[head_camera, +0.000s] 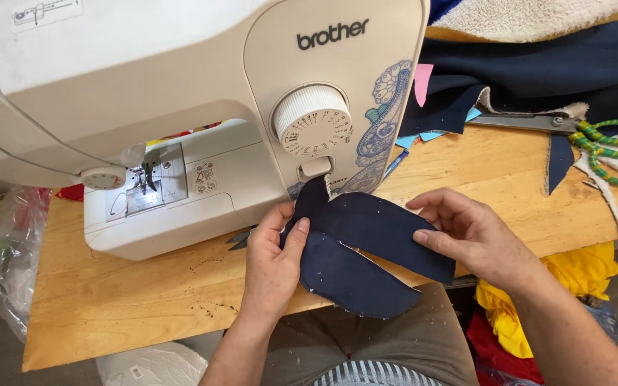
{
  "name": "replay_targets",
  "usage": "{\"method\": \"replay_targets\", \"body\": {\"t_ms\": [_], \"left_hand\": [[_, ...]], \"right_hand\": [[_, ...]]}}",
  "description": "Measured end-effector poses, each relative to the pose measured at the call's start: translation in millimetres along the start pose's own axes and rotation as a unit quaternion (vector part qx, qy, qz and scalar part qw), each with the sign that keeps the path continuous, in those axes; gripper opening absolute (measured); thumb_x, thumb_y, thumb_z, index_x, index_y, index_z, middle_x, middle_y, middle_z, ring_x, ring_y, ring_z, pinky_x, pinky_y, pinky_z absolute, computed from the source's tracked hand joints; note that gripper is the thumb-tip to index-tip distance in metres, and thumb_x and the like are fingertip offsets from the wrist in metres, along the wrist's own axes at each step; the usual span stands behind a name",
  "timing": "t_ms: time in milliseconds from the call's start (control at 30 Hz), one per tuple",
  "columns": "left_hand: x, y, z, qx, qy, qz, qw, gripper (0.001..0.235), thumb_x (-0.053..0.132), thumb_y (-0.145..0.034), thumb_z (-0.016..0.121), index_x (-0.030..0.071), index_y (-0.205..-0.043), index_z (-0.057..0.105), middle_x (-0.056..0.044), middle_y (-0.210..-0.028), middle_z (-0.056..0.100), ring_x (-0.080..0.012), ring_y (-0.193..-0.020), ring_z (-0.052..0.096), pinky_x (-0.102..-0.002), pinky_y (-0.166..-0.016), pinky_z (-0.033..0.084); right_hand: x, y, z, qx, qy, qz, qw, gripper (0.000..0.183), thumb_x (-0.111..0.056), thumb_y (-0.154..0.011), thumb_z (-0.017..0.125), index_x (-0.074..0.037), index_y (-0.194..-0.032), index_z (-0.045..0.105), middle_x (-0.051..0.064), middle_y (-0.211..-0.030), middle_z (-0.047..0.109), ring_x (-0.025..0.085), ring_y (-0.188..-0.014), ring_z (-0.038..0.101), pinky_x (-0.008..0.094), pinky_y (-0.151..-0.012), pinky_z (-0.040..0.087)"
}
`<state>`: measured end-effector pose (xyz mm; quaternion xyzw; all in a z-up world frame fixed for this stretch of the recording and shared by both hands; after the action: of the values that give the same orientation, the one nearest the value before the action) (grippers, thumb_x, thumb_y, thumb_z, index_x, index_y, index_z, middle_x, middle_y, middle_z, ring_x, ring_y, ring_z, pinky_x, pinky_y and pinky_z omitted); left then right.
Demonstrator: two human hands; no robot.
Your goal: The person aligns a pink paper template on a dark blue fabric piece, then uses a red marker to trace the outline. They fold the fabric and cut along the marked line with scissors, producing a shaped fabric piece.
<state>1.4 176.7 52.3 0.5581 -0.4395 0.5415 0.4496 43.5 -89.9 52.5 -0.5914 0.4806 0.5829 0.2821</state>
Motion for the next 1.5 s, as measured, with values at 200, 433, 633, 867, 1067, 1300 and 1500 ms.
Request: {"method": "replay_targets", "body": {"t_ms": [200,433,633,867,1067,1300,1500], "left_hand": [[0,8,8,-0.007,0.064,-0.054,0.996,0.026,0.016,-0.096,0.063,0.004,-0.12,0.068,-0.008,-0.109,0.079,-0.013,-0.09,0.071,-0.026,-0.077,0.062],[28,25,24,-0.066,0.13,-0.02,0.989,0.046,0.017,-0.097,0.063,0.011,-0.142,0.053,-0.01,-0.101,0.073,-0.0121,-0.086,0.067,-0.024,-0.075,0.058],[65,35,26,-0.161,-0.028,0.061,0.985,0.045,0.02,-0.098,0.061,0.009,-0.142,0.061,-0.005,-0.143,0.065,-0.0132,-0.133,0.059,-0.028,-0.112,0.043],[69,31,20,-0.119,-0.21,0.141,0.96,0.048,0.013,-0.086,0.077,0.012,-0.133,0.07,-0.001,-0.109,0.074,-0.0147,-0.099,0.072,-0.025,-0.087,0.053],[77,31,23,-0.117,-0.282,0.202,0.931,0.016,0.013,-0.086,0.079,0.01,-0.101,0.076,0.0,-0.087,0.067,-0.0171,-0.078,0.067,-0.029,-0.069,0.05],[61,26,18,-0.107,-0.263,0.122,0.951,0.012,0.014,-0.085,0.079,0.014,-0.097,0.079,0.004,-0.081,0.062,-0.0119,-0.069,0.061,-0.025,-0.06,0.045],[36,26,23,-0.084,-0.212,0.062,0.972,0.023,0.012,-0.08,0.083,0.015,-0.103,0.082,0.004,-0.089,0.071,-0.0104,-0.082,0.07,-0.023,-0.068,0.053]], "right_hand": [[-41,26,42,0.114,0.298,-0.262,0.911,0.055,-0.047,-0.083,0.071,-0.01,-0.122,0.061,0.018,-0.146,0.048,0.032,-0.141,0.047,0.053,-0.117,0.04],[-24,20,73,0.066,0.218,-0.244,0.943,0.084,-0.047,-0.077,0.082,-0.012,-0.146,0.049,0.007,-0.137,0.067,0.023,-0.129,0.062,0.054,-0.124,0.022],[-30,18,70,0.053,0.216,-0.307,0.925,0.042,-0.019,-0.084,0.079,-0.012,-0.123,0.067,-0.001,-0.084,0.065,0.016,-0.082,0.063,0.039,-0.098,0.038],[-35,26,54,0.067,0.25,-0.308,0.916,0.017,-0.009,-0.071,0.062,-0.014,-0.088,0.061,0.002,-0.098,0.064,0.02,-0.091,0.061,0.036,-0.087,0.042],[-27,25,35,0.033,0.339,-0.18,0.923,0.013,-0.024,-0.084,0.075,-0.021,-0.092,0.066,-0.005,-0.076,0.068,0.018,-0.077,0.059,0.033,-0.073,0.046],[-18,15,9,-0.032,0.363,-0.197,0.91,0.023,-0.01,-0.064,0.069,-0.017,-0.082,0.057,-0.002,-0.086,0.058,0.018,-0.083,0.055,0.033,-0.075,0.043],[1,11,-43,-0.03,0.235,-0.081,0.968,0.018,-0.003,-0.074,0.075,-0.015,-0.079,0.063,-0.002,-0.087,0.082,0.011,-0.084,0.077,0.028,-0.077,0.057]]}}
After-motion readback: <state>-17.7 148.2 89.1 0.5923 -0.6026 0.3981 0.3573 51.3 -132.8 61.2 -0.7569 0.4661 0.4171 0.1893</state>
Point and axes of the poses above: each hand's wrist, its own y-axis away from the middle knuckle, its own z-axis out of the palm, x = y × z, the point moved 7 cm from there along -y, towards the middle knuckle
